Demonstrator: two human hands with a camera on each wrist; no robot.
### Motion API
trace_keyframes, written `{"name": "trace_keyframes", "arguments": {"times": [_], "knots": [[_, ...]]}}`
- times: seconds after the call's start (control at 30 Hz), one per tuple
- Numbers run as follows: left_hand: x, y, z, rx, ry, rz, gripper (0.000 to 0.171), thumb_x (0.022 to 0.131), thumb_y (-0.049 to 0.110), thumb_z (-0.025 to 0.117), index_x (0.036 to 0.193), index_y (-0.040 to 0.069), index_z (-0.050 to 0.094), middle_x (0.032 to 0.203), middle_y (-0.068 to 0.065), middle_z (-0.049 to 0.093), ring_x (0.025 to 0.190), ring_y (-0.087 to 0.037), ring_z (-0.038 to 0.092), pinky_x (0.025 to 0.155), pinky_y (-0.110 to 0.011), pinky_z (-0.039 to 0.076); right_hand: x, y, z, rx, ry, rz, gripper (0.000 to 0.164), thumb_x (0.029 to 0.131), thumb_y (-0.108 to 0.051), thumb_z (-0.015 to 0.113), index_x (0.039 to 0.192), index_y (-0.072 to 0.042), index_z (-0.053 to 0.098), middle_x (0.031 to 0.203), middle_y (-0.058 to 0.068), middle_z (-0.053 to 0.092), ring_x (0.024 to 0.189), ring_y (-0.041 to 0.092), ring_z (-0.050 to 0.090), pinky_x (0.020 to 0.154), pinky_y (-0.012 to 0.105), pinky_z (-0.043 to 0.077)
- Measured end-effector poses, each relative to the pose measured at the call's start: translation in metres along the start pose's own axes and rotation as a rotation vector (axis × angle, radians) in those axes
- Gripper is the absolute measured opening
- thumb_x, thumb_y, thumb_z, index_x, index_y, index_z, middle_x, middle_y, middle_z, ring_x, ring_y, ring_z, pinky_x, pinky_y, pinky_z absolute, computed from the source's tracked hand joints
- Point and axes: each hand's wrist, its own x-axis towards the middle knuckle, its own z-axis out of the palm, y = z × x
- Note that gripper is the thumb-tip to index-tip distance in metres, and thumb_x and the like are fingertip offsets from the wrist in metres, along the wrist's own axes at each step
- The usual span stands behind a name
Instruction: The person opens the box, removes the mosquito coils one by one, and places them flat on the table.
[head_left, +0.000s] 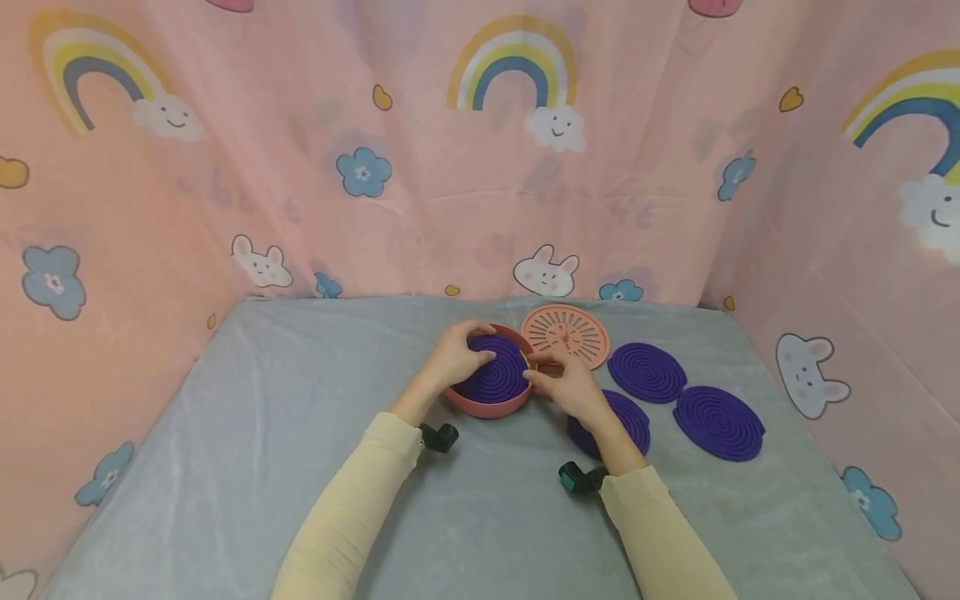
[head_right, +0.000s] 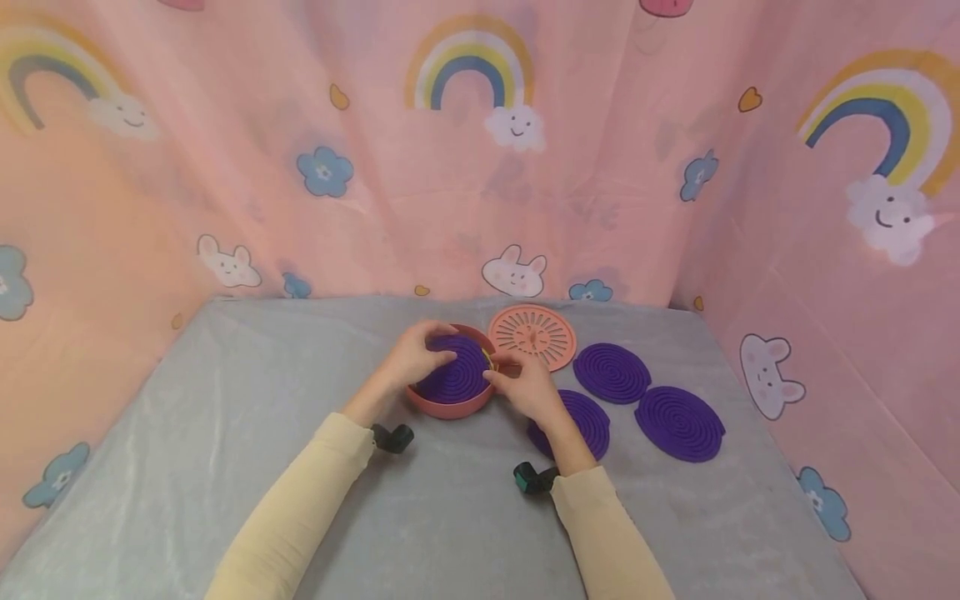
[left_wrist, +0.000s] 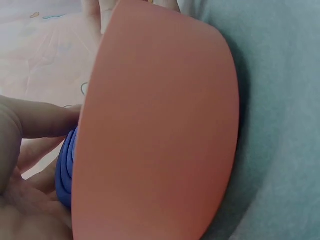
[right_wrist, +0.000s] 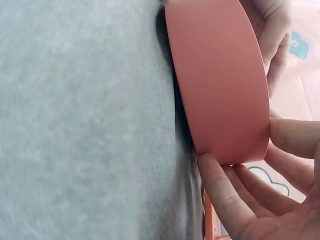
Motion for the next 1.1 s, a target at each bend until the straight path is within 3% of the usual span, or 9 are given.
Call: {"name": "trace_keyframes", "arguments": {"times": [0.3,0.6,0.8,1.1], "knots": [[-0.004,0.003,-0.002,-0.050,-0.021,-0.008,0.037,0.094,0.004,0.071,0.130,0.013,0.065,0.137,-0.013,0.061,0.127,-0.032,0.057,0.104,-0.049,0.048,0.000,0.000,0.001,0.004,-0.002,0.013,0.042,0.098,-0.021,0.070,0.135,-0.002,0.062,0.134,0.020,0.063,0.125,0.036,0.059,0.097,0.048,0.054],[-0.004,0.005,-0.008,-0.074,0.046,0.048,0.039,0.094,0.002,0.067,0.132,0.011,0.064,0.137,-0.011,0.062,0.130,-0.033,0.055,0.107,-0.052,0.046,0.000,0.001,-0.001,0.012,-0.016,0.003,0.043,0.098,-0.022,0.071,0.135,-0.002,0.062,0.133,0.020,0.063,0.123,0.035,0.060,0.094,0.047,0.055],[-0.007,0.013,-0.019,-0.070,0.064,0.091,0.039,0.094,0.002,0.067,0.132,0.009,0.064,0.136,-0.011,0.062,0.130,-0.033,0.053,0.107,-0.051,0.045,0.001,0.001,-0.002,0.012,-0.014,0.008,0.043,0.098,-0.022,0.071,0.134,-0.002,0.062,0.132,0.019,0.064,0.121,0.034,0.061,0.093,0.045,0.056],[-0.017,0.023,-0.044,-0.069,0.043,0.118,0.038,0.091,0.003,0.070,0.128,0.011,0.066,0.130,-0.009,0.064,0.109,-0.030,0.063,0.090,-0.045,0.056,0.001,0.000,-0.002,0.035,-0.017,0.010,0.040,0.097,-0.018,0.071,0.134,-0.002,0.063,0.133,0.020,0.062,0.122,0.035,0.061,0.092,0.043,0.057]]}}
